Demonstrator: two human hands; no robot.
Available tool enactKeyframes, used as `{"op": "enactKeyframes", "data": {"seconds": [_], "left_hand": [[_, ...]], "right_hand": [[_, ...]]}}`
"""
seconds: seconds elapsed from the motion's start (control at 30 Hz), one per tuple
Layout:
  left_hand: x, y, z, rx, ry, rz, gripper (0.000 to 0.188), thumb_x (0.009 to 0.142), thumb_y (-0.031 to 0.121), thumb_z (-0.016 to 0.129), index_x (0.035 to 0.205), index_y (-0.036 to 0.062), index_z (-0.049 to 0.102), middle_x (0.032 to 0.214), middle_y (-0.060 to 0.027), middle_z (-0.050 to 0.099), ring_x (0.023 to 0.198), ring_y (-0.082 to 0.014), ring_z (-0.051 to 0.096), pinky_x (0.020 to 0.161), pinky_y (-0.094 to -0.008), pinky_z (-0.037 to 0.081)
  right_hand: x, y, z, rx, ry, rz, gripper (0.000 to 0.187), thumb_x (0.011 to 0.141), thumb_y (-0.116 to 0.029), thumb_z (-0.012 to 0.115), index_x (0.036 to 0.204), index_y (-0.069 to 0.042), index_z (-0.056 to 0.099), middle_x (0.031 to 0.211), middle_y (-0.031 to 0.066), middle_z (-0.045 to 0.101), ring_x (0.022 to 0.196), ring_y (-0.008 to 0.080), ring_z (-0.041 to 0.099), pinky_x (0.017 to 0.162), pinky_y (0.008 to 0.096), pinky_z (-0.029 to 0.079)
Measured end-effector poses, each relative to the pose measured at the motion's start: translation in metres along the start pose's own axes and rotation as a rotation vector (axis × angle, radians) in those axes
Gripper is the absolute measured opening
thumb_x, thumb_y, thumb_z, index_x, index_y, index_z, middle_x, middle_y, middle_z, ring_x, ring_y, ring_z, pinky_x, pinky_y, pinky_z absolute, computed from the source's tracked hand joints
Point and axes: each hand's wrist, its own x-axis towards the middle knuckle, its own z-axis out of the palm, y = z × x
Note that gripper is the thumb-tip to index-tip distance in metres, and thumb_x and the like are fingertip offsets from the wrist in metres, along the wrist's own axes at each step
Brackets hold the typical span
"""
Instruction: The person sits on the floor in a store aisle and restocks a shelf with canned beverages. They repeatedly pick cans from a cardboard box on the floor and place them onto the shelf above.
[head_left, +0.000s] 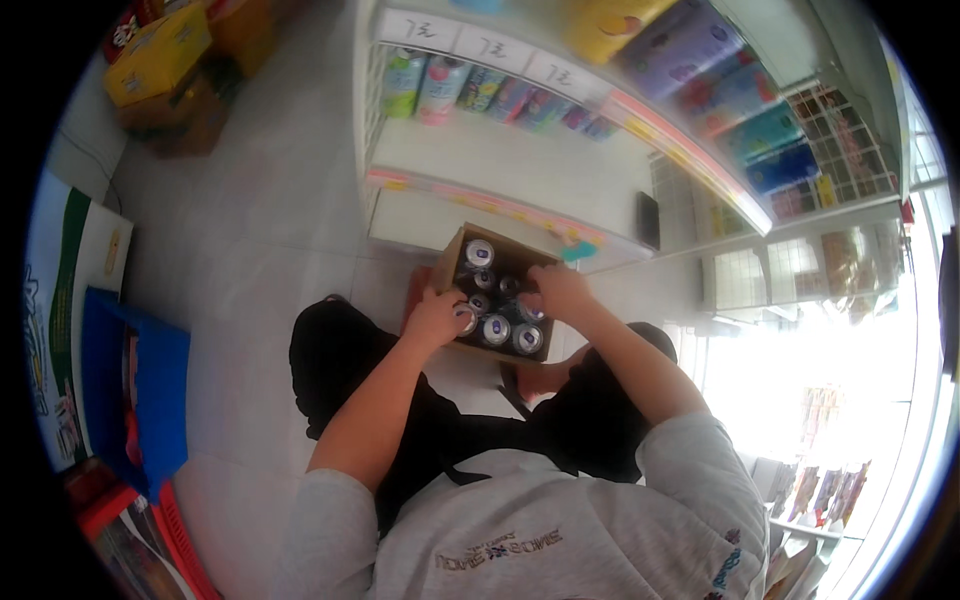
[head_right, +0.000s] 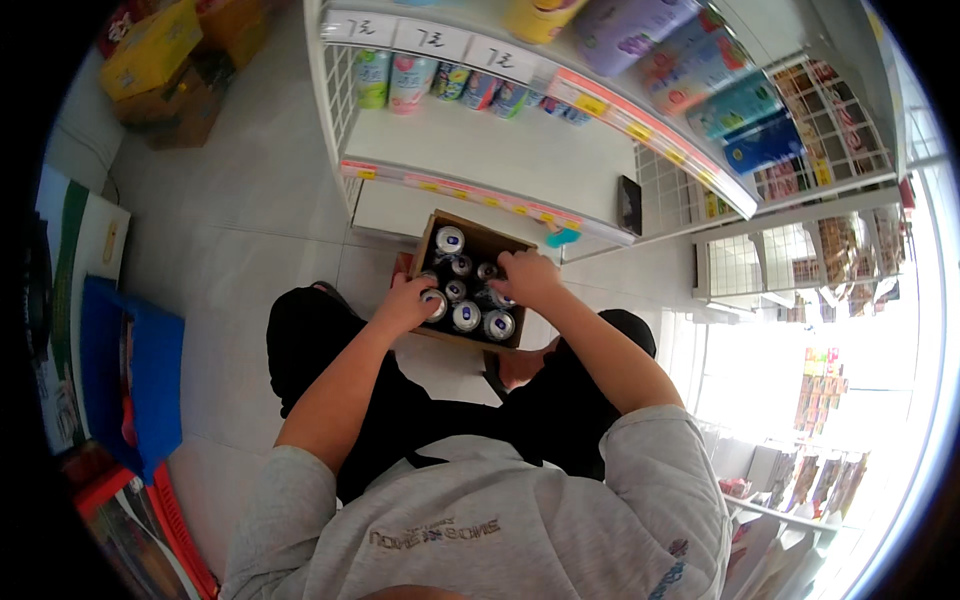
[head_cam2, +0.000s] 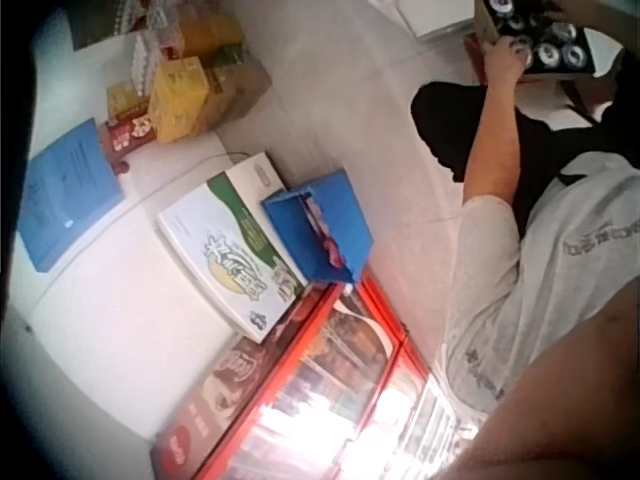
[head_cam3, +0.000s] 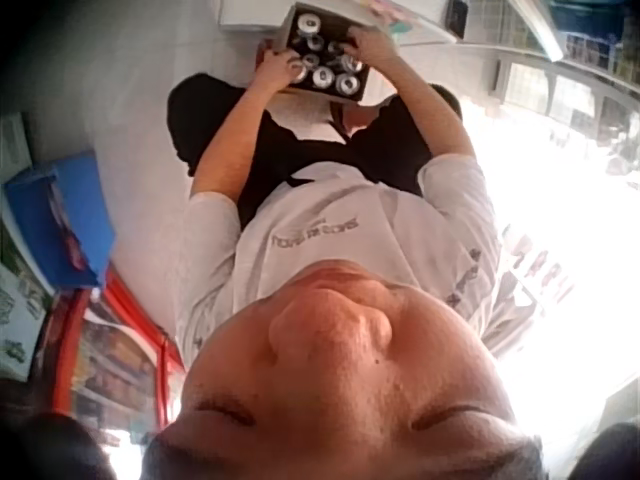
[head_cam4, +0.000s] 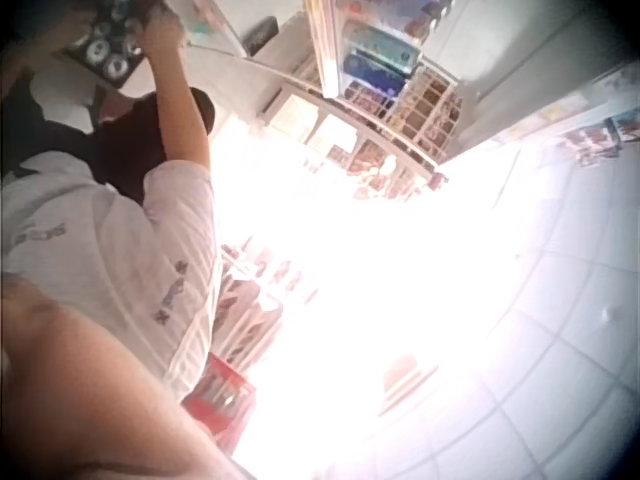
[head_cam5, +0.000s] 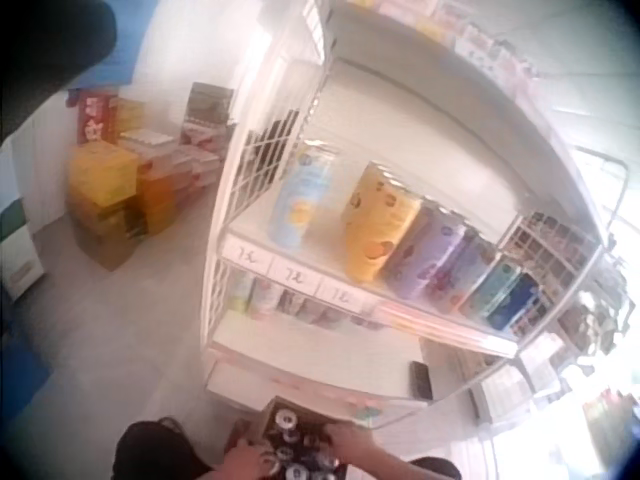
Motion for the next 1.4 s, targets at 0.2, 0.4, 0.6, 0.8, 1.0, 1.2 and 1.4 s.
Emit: {"op": "enactKeyframes", "data": {"seconds": [0.2,0.4,0.6,0.8,1.0,1.2,1.4], "left_hand": [[0.007,-0.012,0.002,-0.033,-0.003,0.024,0.045,0.086,0.034,0.072,0.127,0.0161,0.065,0.135,-0.0251,0.047,0.117,-0.0439,0.057,0.102,-0.0433,0.049],[0.015,-0.025,0.004,0.093,0.118,0.139,0.043,0.083,0.033,0.071,0.124,0.0202,0.067,0.139,-0.0284,0.045,0.119,-0.0436,0.058,0.104,-0.0432,0.048],[0.003,-0.006,-0.010,0.008,-0.007,-0.029,0.044,0.085,0.036,0.071,0.126,0.0214,0.067,0.140,-0.0270,0.046,0.120,-0.0434,0.057,0.103,-0.0444,0.048],[0.012,-0.021,0.005,0.018,0.051,0.036,0.045,0.086,0.040,0.069,0.127,0.0219,0.066,0.135,-0.0257,0.049,0.116,-0.0427,0.059,0.103,-0.0446,0.048],[0.006,-0.012,-0.001,0.033,0.031,0.013,0.044,0.086,0.039,0.068,0.126,0.0214,0.066,0.135,-0.0256,0.049,0.117,-0.0419,0.059,0.102,-0.0440,0.048],[0.000,-0.003,-0.003,0.036,0.040,-0.012,0.042,0.085,0.037,0.069,0.124,0.0201,0.067,0.135,-0.0254,0.050,0.113,-0.0406,0.062,0.100,-0.0433,0.050],[0.000,-0.009,0.002,-0.002,0.053,0.029,0.043,0.083,0.035,0.070,0.122,0.0181,0.068,0.135,-0.0256,0.051,0.111,-0.0400,0.063,0.099,-0.0428,0.051]], "right_hand": [[-0.016,-0.013,0.007,-0.185,-0.227,-0.012,0.063,0.079,-0.048,0.074,0.126,-0.010,0.058,0.097,0.0144,0.071,0.109,0.0379,0.060,0.081,0.0505,0.054],[0.001,-0.014,0.019,-0.120,-0.253,0.042,0.063,0.074,-0.047,0.074,0.126,-0.012,0.061,0.099,0.0141,0.071,0.108,0.0365,0.061,0.083,0.0486,0.054],[-0.018,-0.009,-0.006,0.080,0.044,0.036,0.059,0.074,-0.037,0.076,0.125,-0.011,0.061,0.099,0.0149,0.070,0.100,0.0339,0.064,0.081,0.0479,0.054],[-0.016,0.027,-0.051,0.503,0.515,0.174,0.058,0.075,-0.037,0.079,0.121,-0.011,0.055,0.099,0.0155,0.069,0.093,0.0358,0.067,0.081,0.0450,0.054],[0.034,0.069,-0.104,0.527,0.862,0.206,0.059,0.083,-0.038,0.077,0.125,-0.006,0.051,0.101,0.0193,0.069,0.091,0.0327,0.070,0.079,0.0406,0.055],[0.105,0.103,-0.124,0.540,0.888,0.247,0.058,0.083,-0.036,0.077,0.125,-0.003,0.055,0.103,0.0202,0.070,0.095,0.0350,0.070,0.083,0.0409,0.054],[0.183,0.134,-0.132,0.279,0.875,0.127,0.045,0.090,-0.038,0.069,0.123,-0.009,0.062,0.116,0.0156,0.068,0.110,0.0339,0.064,0.092,0.0433,0.050]]}}
